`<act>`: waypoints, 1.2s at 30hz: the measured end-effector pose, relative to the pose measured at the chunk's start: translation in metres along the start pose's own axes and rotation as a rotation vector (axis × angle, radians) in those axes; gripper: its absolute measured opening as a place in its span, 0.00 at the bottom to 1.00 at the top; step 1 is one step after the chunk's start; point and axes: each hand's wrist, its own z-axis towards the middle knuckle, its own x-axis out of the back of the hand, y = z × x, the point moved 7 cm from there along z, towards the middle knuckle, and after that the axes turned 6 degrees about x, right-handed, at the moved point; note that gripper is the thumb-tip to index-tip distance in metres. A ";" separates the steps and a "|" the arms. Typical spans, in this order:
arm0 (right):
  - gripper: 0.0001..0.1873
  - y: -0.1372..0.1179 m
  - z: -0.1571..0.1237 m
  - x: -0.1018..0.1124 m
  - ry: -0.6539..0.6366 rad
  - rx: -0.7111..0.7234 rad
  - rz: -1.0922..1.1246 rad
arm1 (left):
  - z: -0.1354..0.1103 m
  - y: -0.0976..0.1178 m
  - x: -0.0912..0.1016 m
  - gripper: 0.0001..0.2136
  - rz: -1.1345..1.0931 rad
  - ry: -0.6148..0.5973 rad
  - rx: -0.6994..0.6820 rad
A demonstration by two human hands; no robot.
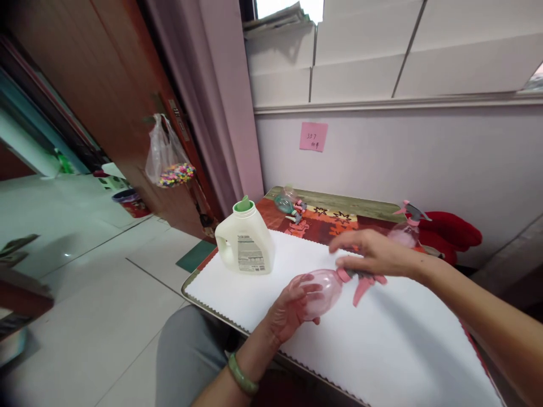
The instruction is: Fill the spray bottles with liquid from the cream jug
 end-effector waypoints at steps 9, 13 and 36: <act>0.35 0.069 -0.022 -0.124 0.610 -0.003 1.010 | -0.030 0.030 0.002 0.28 -0.006 0.201 -0.253; 0.20 0.057 -0.017 -0.145 0.749 -0.021 1.213 | -0.029 0.015 -0.001 0.30 0.248 0.217 -0.174; 0.31 -0.016 -0.021 -0.094 0.360 0.377 0.931 | -0.031 -0.058 -0.021 0.55 0.016 -0.424 0.554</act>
